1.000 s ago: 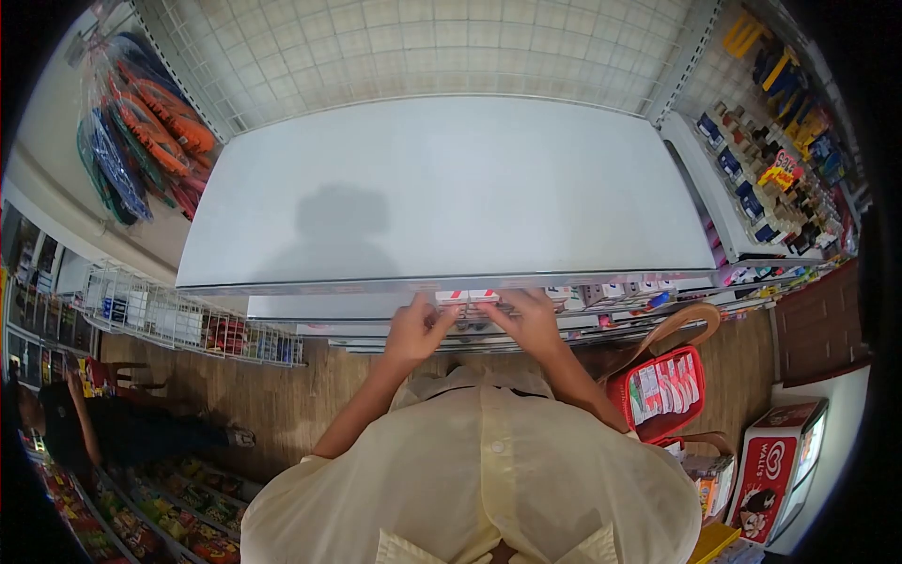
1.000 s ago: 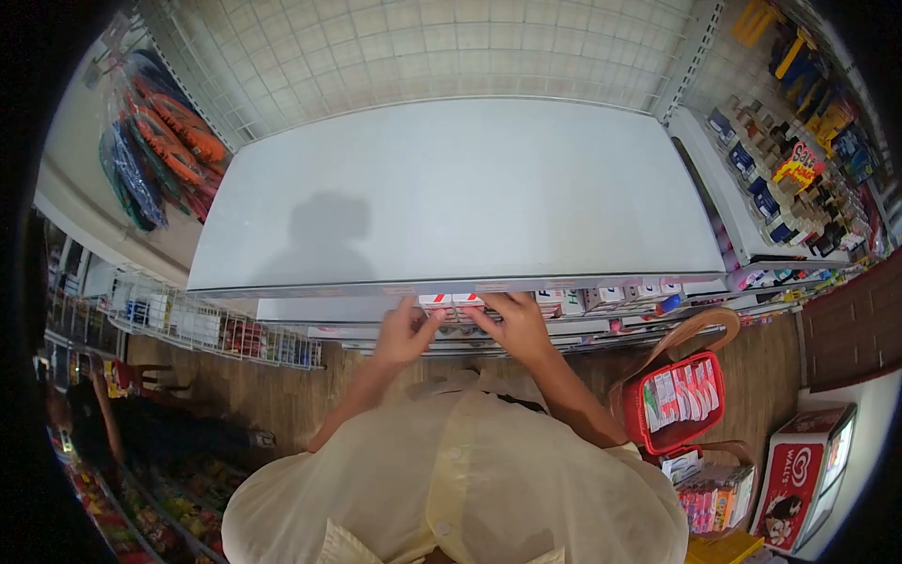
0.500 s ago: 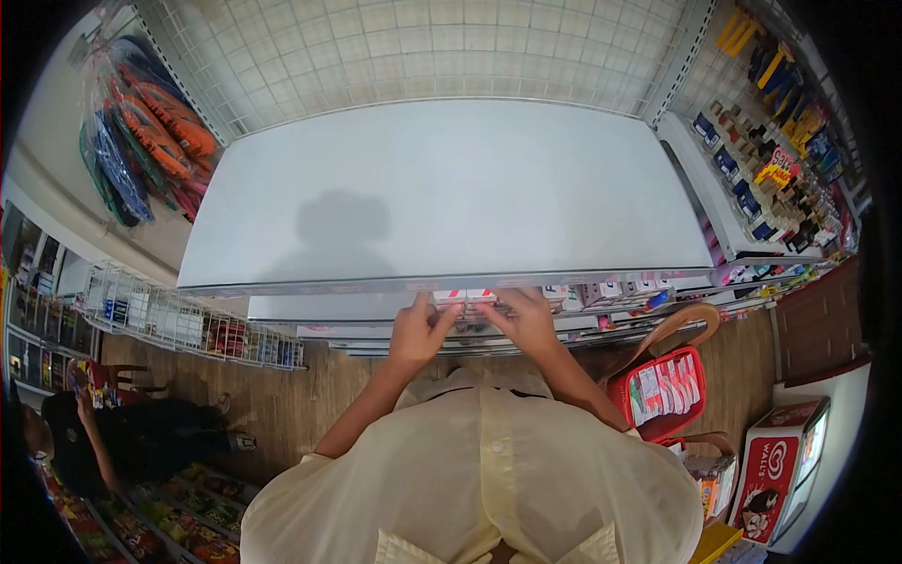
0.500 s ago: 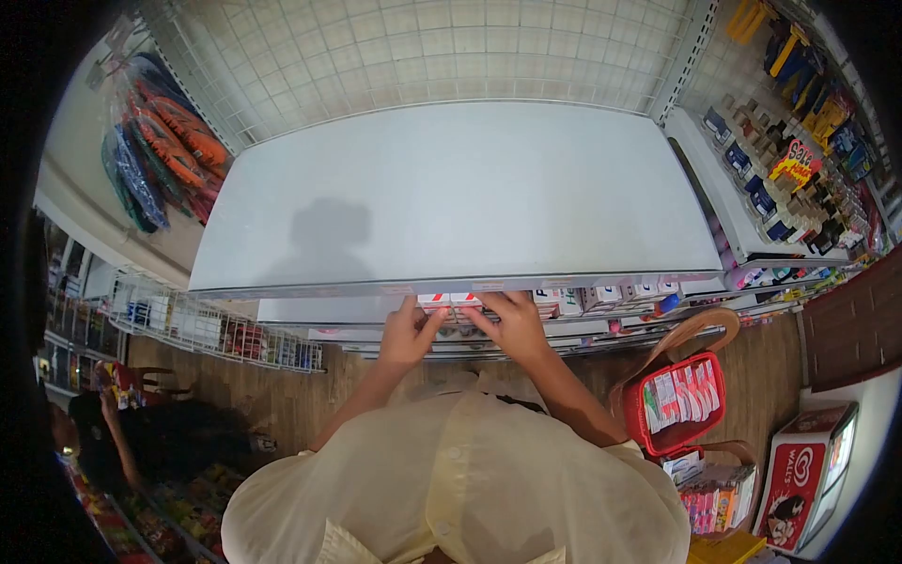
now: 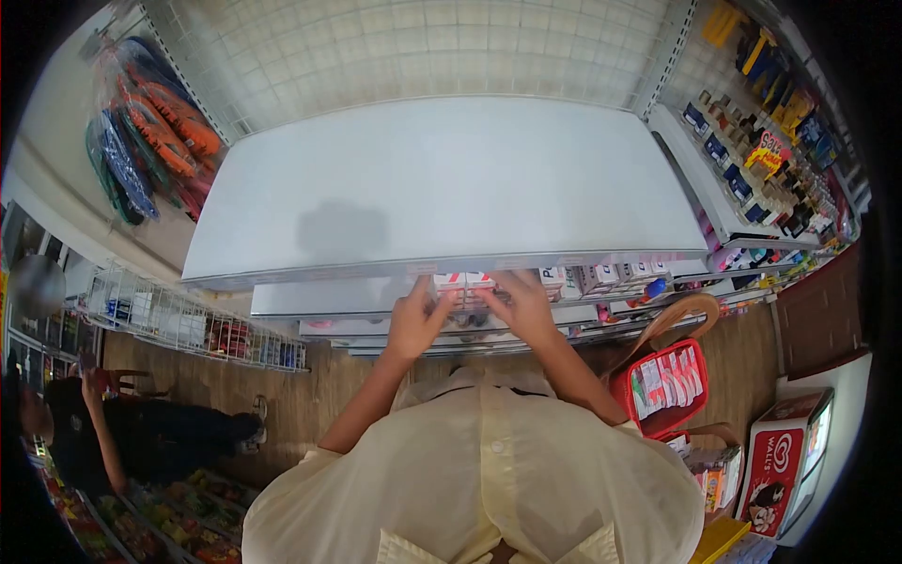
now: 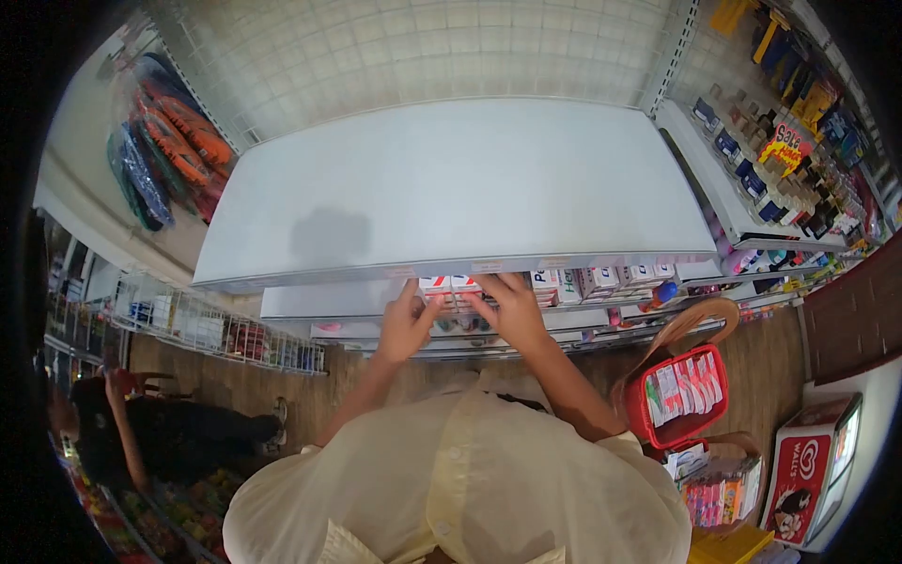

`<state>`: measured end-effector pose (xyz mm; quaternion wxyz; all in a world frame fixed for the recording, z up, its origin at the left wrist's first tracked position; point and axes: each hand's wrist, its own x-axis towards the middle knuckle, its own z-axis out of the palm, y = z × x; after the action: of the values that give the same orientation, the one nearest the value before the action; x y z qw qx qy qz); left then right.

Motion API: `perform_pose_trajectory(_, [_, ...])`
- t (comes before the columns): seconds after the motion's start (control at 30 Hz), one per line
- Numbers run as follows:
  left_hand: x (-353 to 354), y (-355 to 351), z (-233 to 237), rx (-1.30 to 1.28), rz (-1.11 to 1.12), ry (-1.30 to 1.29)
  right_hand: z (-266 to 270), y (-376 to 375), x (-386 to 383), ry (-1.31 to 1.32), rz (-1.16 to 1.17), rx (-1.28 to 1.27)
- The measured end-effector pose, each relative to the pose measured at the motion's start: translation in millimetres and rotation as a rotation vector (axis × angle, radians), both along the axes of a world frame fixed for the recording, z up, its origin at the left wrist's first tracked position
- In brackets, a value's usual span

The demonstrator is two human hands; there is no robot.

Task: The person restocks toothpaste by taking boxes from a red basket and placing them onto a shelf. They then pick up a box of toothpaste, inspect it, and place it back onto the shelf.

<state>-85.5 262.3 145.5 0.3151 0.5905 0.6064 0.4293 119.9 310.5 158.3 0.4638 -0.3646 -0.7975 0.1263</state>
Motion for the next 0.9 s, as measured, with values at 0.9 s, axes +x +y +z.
perform_pose_trajectory(0.9, [6.6,-248.6,-65.1,-0.241,-0.383,0.035,-75.5,-242.3,5.3,0.139,0.237,-0.676])
